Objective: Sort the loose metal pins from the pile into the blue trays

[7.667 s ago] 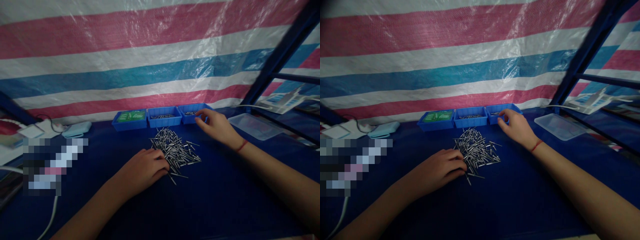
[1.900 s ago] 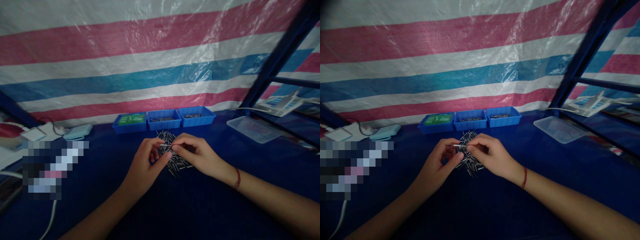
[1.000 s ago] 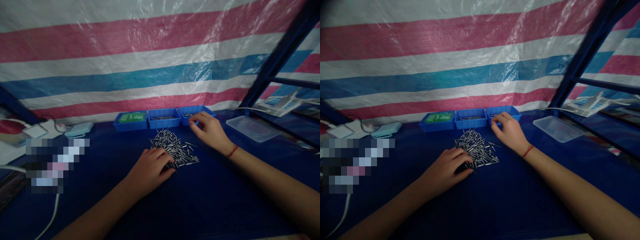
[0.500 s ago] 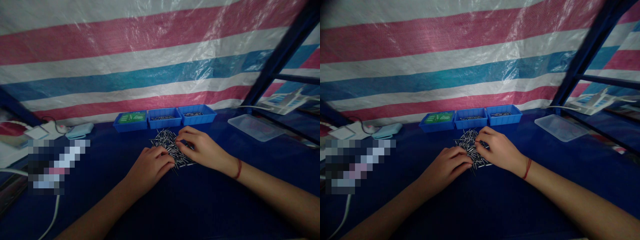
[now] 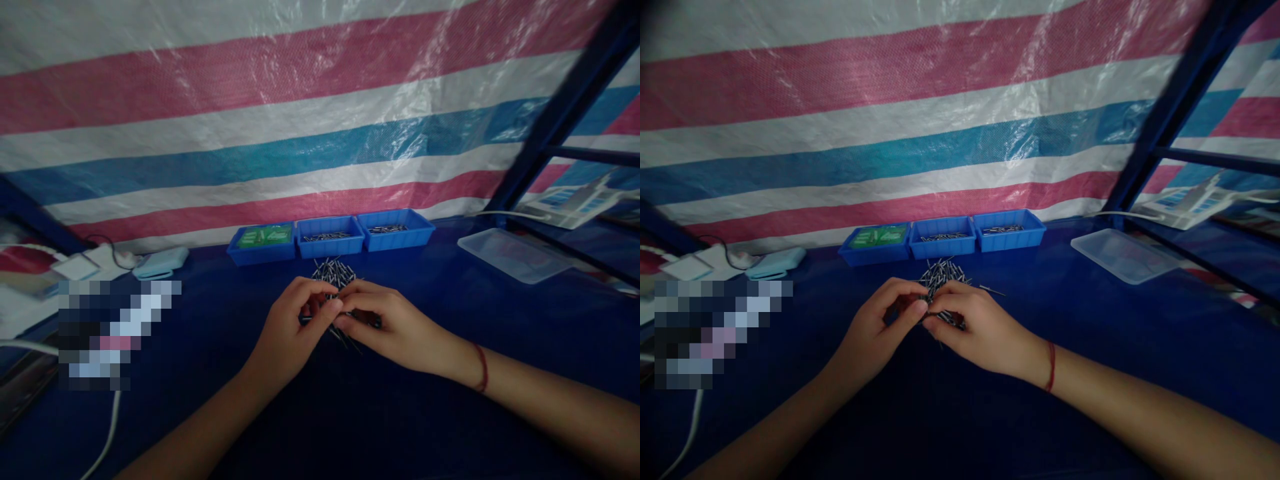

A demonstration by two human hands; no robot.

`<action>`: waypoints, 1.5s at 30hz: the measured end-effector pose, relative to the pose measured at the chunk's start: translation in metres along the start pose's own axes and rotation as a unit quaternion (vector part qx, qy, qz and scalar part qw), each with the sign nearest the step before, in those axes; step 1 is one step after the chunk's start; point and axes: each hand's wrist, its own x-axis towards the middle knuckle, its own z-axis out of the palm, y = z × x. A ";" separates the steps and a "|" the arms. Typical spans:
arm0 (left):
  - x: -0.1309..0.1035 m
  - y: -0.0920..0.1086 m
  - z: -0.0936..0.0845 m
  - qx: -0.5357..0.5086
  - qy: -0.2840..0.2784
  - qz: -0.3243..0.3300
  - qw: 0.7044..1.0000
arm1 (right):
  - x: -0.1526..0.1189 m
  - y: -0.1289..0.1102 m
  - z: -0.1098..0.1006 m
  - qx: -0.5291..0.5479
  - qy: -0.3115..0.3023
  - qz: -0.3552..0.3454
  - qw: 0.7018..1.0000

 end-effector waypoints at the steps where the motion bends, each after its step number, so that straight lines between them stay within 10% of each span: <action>1: 0.000 0.000 0.000 -0.006 0.001 -0.006 1.000 | 0.000 0.000 0.000 0.003 0.006 0.001 1.000; 45: 0.001 -0.003 0.002 -0.030 0.006 0.024 0.999 | -0.001 0.005 0.003 -0.013 0.030 0.015 0.999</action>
